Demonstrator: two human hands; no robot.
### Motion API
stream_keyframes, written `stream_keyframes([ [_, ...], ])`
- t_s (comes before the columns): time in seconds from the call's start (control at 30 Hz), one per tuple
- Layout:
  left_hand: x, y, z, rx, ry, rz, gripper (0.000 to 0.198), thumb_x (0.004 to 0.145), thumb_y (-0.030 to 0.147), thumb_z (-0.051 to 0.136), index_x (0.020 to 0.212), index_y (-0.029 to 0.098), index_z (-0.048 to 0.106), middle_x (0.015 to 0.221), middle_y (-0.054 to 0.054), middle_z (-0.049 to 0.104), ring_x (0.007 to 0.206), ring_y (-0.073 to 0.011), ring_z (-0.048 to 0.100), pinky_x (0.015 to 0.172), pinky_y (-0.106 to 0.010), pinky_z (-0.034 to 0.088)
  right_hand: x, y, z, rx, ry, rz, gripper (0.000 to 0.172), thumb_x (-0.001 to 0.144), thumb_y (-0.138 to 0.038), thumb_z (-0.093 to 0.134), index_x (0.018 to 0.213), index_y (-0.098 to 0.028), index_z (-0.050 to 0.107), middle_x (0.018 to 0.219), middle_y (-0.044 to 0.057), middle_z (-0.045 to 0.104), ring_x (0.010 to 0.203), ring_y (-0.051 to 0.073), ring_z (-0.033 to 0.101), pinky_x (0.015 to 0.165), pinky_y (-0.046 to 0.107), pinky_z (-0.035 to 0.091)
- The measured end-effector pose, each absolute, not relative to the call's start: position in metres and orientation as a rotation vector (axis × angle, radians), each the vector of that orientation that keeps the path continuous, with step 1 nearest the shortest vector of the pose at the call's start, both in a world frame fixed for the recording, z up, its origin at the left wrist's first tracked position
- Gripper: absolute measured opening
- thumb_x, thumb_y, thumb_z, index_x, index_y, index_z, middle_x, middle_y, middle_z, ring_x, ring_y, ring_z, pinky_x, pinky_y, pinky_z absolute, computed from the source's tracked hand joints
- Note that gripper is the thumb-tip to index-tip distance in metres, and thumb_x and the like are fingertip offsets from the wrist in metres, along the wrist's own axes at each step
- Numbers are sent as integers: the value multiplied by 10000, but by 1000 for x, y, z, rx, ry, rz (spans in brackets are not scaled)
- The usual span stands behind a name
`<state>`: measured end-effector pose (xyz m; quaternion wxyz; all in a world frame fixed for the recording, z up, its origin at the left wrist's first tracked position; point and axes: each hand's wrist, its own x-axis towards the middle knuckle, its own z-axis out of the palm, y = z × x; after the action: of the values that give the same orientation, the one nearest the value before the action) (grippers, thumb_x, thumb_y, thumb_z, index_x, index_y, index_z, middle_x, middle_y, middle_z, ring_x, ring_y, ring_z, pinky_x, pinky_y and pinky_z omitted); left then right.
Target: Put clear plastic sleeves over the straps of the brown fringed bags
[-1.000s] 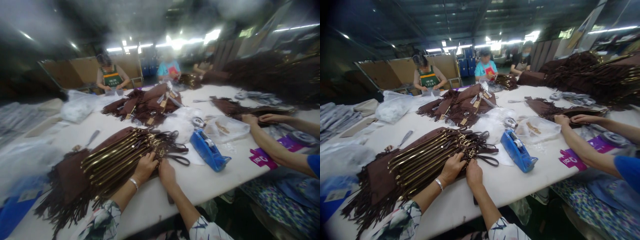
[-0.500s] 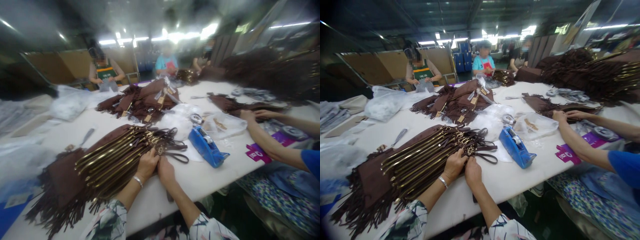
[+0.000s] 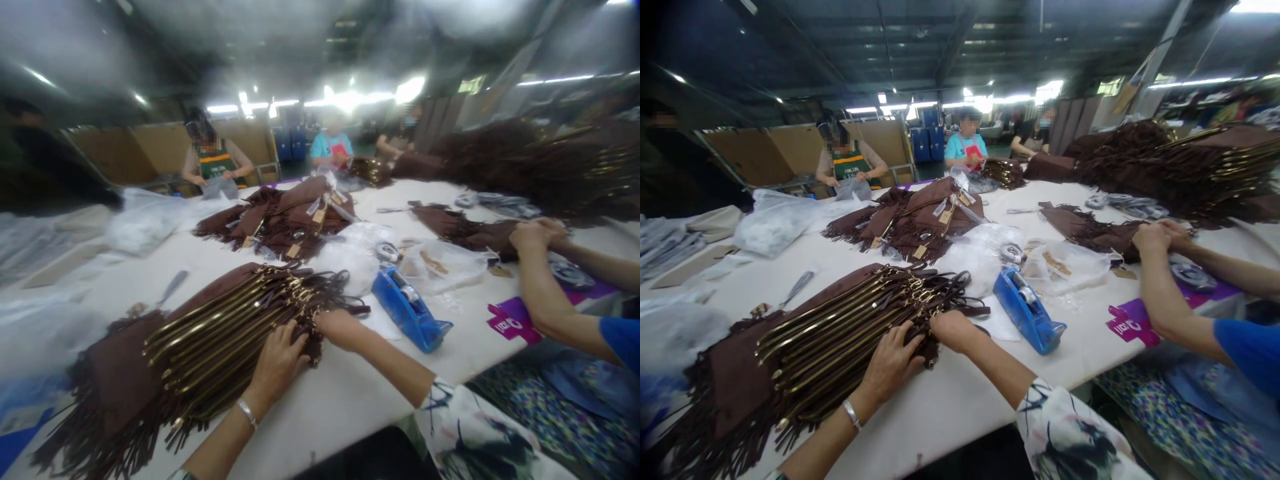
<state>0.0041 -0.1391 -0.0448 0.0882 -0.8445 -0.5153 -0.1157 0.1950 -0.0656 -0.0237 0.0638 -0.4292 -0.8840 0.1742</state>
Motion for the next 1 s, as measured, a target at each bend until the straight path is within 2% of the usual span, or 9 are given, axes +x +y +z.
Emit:
stream_keyframes([
  [0.13, 15, -139, -39, -2418, -1617, -189, 408, 856, 386, 605, 1218, 211, 532, 1294, -164, 457, 1029, -330, 497, 833, -464, 435, 184, -34, 2, -1073, -2774, 517, 134, 830, -91, 559, 815, -132, 686, 880, 121, 721, 861, 208, 638, 830, 297, 438],
  [0.3, 22, -114, -28, -2315, -1710, -67, 153, 907, 227, 456, 1010, 163, 551, 968, -118, 525, 836, -274, 530, 717, -385, 444, 181, -1, 22, -997, -2742, 523, 103, 810, -95, 601, 772, -156, 675, 831, 76, 703, 877, 202, 609, 871, 320, 407],
  [0.37, 19, -105, -24, -2347, -1701, -54, 117, 899, 175, 437, 963, 168, 535, 934, -93, 516, 804, -243, 537, 700, -346, 446, 190, 2, 20, -1056, -2655, 509, 74, 833, -133, 602, 830, -161, 670, 921, 93, 692, 983, 227, 579, 917, 345, 386],
  [0.5, 11, -95, -14, -2410, -1691, -79, 99, 896, 167, 441, 963, 185, 511, 932, -58, 508, 794, -207, 551, 688, -302, 453, 212, -37, -4, -1289, -2400, 473, 223, 953, -176, 417, 1089, -148, 590, 1202, 166, 579, 1147, 260, 484, 962, 386, 361],
  [0.63, 6, -93, -6, -2560, -1674, -180, 114, 922, 197, 429, 991, 200, 519, 995, -48, 520, 795, -178, 567, 701, -283, 470, 215, -106, -49, -1522, -2239, 631, 165, 917, -292, 520, 976, -163, 605, 996, 122, 632, 959, 249, 580, 817, 339, 435],
  [0.7, 5, -94, -4, -2618, -1633, -218, 156, 926, 171, 416, 1011, 212, 540, 1138, -61, 514, 844, -169, 575, 739, -287, 479, 206, -130, -68, -1621, -2141, 733, 201, 844, -334, 623, 927, -151, 607, 950, 120, 634, 885, 257, 603, 750, 337, 449],
  [0.8, 2, -98, -4, -2698, -1515, -219, 204, 907, 119, 431, 925, 230, 601, 1366, -38, 417, 1019, -191, 549, 857, -322, 470, 191, -140, -83, -1685, -1960, 862, 209, 797, -281, 659, 936, -139, 594, 963, 129, 639, 883, 261, 614, 753, 351, 449],
  [0.9, 0, -103, -8, -2767, -1427, -175, 206, 888, 115, 468, 841, 220, 640, 1407, -22, 400, 1098, -218, 511, 931, -355, 447, 183, -129, -84, -1629, -1798, 1059, 174, 773, -253, 670, 892, -162, 582, 842, 66, 667, 795, 217, 637, 708, 319, 467],
  [1.0, -1, -109, -12, -2792, -1402, -122, 191, 866, 122, 494, 913, 198, 662, 1406, -65, 400, 1097, -233, 510, 961, -380, 435, 178, -112, -80, -1500, -1638, 1318, 147, 814, -277, 628, 883, -163, 565, 722, 23, 671, 654, 160, 642, 602, 262, 487],
])
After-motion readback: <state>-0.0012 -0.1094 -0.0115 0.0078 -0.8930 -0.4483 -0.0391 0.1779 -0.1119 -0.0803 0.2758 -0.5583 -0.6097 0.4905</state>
